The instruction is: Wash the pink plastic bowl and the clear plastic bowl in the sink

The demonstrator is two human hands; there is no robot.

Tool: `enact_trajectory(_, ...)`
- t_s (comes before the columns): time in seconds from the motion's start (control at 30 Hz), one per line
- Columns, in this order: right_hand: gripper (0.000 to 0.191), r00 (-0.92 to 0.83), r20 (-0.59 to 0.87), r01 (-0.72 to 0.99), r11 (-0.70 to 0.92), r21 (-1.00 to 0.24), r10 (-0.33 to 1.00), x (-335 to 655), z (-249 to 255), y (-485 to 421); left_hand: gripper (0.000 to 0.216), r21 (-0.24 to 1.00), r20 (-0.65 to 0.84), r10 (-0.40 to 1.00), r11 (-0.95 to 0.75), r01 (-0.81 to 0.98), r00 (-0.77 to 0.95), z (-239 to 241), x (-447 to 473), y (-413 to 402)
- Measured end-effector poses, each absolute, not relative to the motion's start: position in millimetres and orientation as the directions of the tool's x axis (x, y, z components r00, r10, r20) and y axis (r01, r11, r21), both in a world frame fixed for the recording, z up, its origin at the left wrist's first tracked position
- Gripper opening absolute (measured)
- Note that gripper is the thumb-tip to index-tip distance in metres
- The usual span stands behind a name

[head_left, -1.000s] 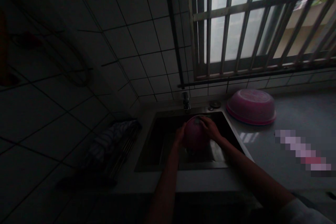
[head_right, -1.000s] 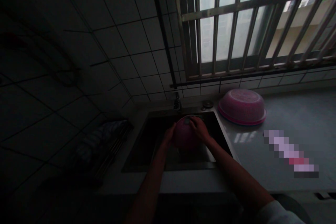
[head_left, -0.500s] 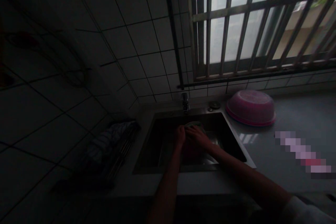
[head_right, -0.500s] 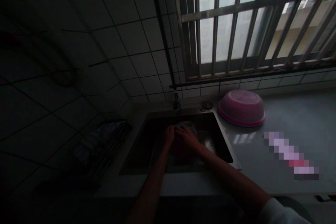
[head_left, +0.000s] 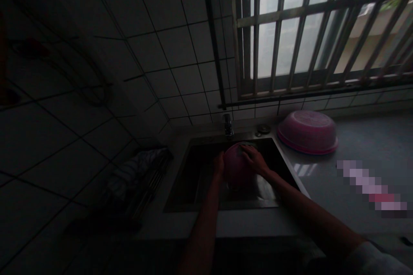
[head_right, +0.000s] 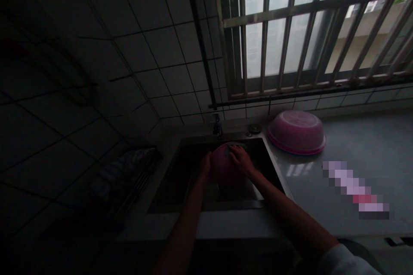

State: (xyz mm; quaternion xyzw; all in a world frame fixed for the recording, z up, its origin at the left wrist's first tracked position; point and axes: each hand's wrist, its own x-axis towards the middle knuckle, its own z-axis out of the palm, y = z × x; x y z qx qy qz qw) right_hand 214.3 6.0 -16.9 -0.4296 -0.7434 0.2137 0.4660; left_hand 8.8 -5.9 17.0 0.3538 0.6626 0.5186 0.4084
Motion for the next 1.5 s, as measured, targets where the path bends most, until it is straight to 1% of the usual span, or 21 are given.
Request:
enact_trajectory(0.07,0.04,-0.373,0.552,0.454,0.665,-0.593,0.746,195,-11,-10,0.053,0.98,-0.162,0.906,0.196,0.047,-0.392,18,11,-5)
enact_trajectory(0.13,0.035,-0.591,0.541,0.384,0.798,-0.464,0.598,175,-4,-25,0.057,0.981,-0.145,0.913,0.184,0.066,-0.381,19,13,-6)
enact_trajectory(0.2,0.031,-0.679,0.516,0.337,0.846,-0.413,0.522,163,2,-31,0.058,0.984,-0.131,0.922,0.167,0.069,-0.365,20,14,-6)
enact_trajectory(0.27,0.031,-0.639,0.533,0.355,0.827,-0.436,0.555,166,3,-26,0.059,0.99,-0.108,0.934,0.132,0.049,-0.34,19,13,-7)
enact_trajectory(0.33,0.034,-0.482,0.566,0.415,0.743,-0.524,0.669,184,-2,-11,0.062,0.994,-0.092,0.942,0.108,0.031,-0.323,18,13,-8)
enact_trajectory(0.4,0.037,-0.257,0.544,0.463,0.596,-0.656,0.799,206,-9,5,0.066,0.992,-0.111,0.936,0.126,0.024,-0.335,17,12,-8)
enact_trajectory(0.5,0.042,-0.107,0.487,0.467,0.476,-0.745,0.867,223,-18,14,0.069,0.988,-0.137,0.924,0.151,0.011,-0.358,16,13,-8)
enact_trajectory(0.57,0.045,-0.189,0.517,0.488,0.537,-0.688,0.835,214,-17,6,0.067,0.992,-0.124,0.928,0.13,-0.006,-0.351,15,13,-7)
enact_trajectory(0.7,0.041,-0.58,0.522,0.465,0.781,-0.417,0.625,175,-4,-22,0.06,0.994,-0.109,0.943,0.107,-0.023,-0.315,12,10,-4)
enact_trajectory(0.77,0.04,-0.642,0.515,0.433,0.823,-0.367,0.568,167,1,-25,0.059,0.993,-0.114,0.945,0.114,-0.017,-0.307,11,9,-4)
enact_trajectory(0.83,0.04,-0.558,0.55,0.444,0.784,-0.434,0.621,174,-1,-18,0.06,0.992,-0.128,0.948,0.129,-0.016,-0.292,9,7,-4)
enact_trajectory(0.9,0.04,-0.368,0.563,0.453,0.672,-0.586,0.74,192,-8,-4,0.065,0.988,-0.151,0.949,0.15,-0.022,-0.277,7,7,-4)
enact_trajectory(0.97,0.041,-0.181,0.503,0.43,0.528,-0.732,0.845,211,-17,9,0.071,0.984,-0.178,0.946,0.175,-0.034,-0.271,7,8,-6)
enact_trajectory(1.03,0.043,-0.087,0.45,0.414,0.443,-0.795,0.889,222,-23,16,0.075,0.985,-0.174,0.946,0.17,-0.038,-0.272,7,8,-7)
enact_trajectory(1.1,0.045,-0.108,0.471,0.436,0.467,-0.769,0.876,219,-23,12,0.075,0.989,-0.146,0.948,0.142,-0.032,-0.282,8,9,-7)
enact_trajectory(1.13,0.045,-0.171,0.501,0.452,0.519,-0.725,0.848,213,-21,7,0.073,0.991,-0.137,0.949,0.134,-0.029,-0.283,9,10,-7)
enact_trajectory(1.2,0.045,-0.372,0.545,0.461,0.659,-0.594,0.751,194,-15,-7,0.069,0.99,-0.138,0.951,0.136,-0.024,-0.277,11,11,-7)
enact_trajectory(1.27,0.043,-0.583,0.529,0.415,0.786,-0.459,0.617,175,-7,-20,0.066,0.989,-0.146,0.949,0.147,-0.017,-0.278,13,11,-6)
enact_trajectory(1.33,0.041,-0.655,0.511,0.382,0.827,-0.412,0.557,166,-2,-25,0.066,0.987,-0.156,0.944,0.158,-0.019,-0.29,13,12,-6)
enact_trajectory(1.4,0.039,-0.584,0.537,0.393,0.791,-0.469,0.608,172,-2,-19,0.067,0.986,-0.167,0.943,0.165,-0.033,-0.287,13,13,-6)
enact_trajectory(1.5,0.037,-0.291,0.536,0.409,0.61,-0.679,0.792,201,-10,1,0.073,0.985,-0.173,0.943,0.172,-0.029,-0.285,12,13,-8)
